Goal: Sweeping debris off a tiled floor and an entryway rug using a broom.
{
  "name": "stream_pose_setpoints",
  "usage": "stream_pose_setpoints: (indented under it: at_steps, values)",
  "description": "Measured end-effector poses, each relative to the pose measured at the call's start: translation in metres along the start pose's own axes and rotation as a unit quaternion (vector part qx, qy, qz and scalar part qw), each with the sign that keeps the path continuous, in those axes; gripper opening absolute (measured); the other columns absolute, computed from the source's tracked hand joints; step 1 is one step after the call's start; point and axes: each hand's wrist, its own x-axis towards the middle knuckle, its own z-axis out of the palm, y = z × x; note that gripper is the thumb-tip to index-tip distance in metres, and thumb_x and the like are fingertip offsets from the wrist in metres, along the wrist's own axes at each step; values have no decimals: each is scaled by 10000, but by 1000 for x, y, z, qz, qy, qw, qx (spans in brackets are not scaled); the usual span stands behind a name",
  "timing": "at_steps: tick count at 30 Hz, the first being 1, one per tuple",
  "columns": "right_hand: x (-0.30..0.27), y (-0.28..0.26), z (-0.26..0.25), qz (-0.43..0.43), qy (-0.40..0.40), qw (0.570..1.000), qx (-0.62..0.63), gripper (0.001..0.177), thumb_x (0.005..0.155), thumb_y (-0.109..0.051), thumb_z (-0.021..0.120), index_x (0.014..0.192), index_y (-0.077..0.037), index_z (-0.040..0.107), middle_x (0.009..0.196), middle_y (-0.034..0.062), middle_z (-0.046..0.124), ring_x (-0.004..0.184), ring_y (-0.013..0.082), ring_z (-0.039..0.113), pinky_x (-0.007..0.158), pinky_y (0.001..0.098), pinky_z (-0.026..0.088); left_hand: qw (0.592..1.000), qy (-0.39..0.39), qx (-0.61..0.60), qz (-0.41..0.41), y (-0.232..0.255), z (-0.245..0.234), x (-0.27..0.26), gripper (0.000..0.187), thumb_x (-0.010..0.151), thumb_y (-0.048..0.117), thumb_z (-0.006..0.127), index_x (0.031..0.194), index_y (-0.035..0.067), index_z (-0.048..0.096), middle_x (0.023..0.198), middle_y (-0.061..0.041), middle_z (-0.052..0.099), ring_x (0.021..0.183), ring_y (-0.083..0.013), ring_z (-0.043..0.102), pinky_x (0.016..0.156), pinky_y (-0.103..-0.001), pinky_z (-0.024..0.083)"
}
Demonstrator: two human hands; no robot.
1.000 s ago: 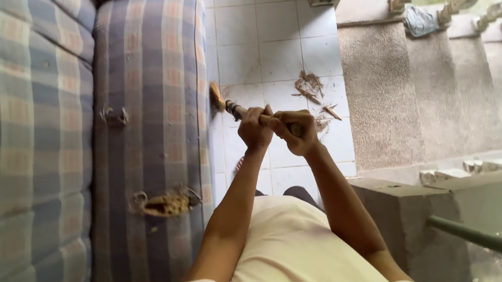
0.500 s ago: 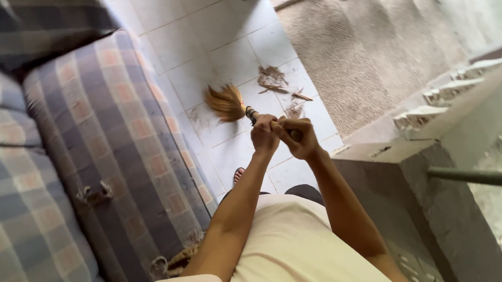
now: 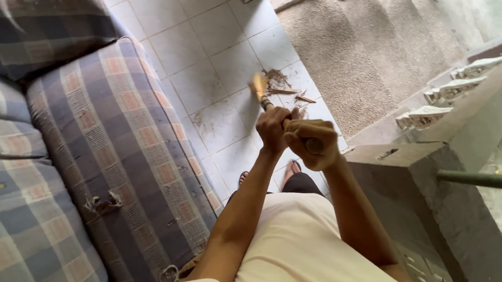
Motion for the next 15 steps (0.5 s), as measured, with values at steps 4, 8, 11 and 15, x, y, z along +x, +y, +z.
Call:
stream_pose_setpoints:
  at_steps: [4, 8, 11, 15]
  values:
    - [24, -1, 1, -34, 5, 999, 39, 203, 973, 66, 612, 773, 72, 573, 751, 134, 624, 658, 212, 615, 681, 341, 539, 997, 71, 10, 32, 10, -25, 36, 326, 846, 219, 785, 662, 123, 534, 634, -43, 568, 586, -248, 538, 597, -410, 405]
    - [43, 24, 6, -11, -3, 996, 88, 195, 965, 47, 629, 774, 61, 590, 735, 126, 637, 624, 193, 603, 620, 309, 508, 989, 132, 62, 23, -11, -37, 56, 336, 868, 189, 780, 670, 122, 517, 648, -45, 560, 604, -266, 530, 613, -417, 424]
    - [53, 59, 9, 1, -28, 996, 85, 173, 980, 23, 629, 810, 53, 615, 736, 124, 633, 612, 186, 574, 594, 298, 465, 984, 140, 113, -10, -40, -35, 62, 320, 887, 194, 772, 687, 111, 537, 672, -59, 577, 635, -295, 556, 636, -428, 452]
    - [63, 117, 9, 33, -61, 995, 76, 137, 986, -12, 648, 860, 39, 665, 648, 70, 549, 557, 124, 458, 533, 283, 358, 975, 120, 173, -74, -75, -17, 70, 286, 912, 248, 754, 725, 103, 593, 736, -79, 640, 734, -344, 614, 688, -441, 499]
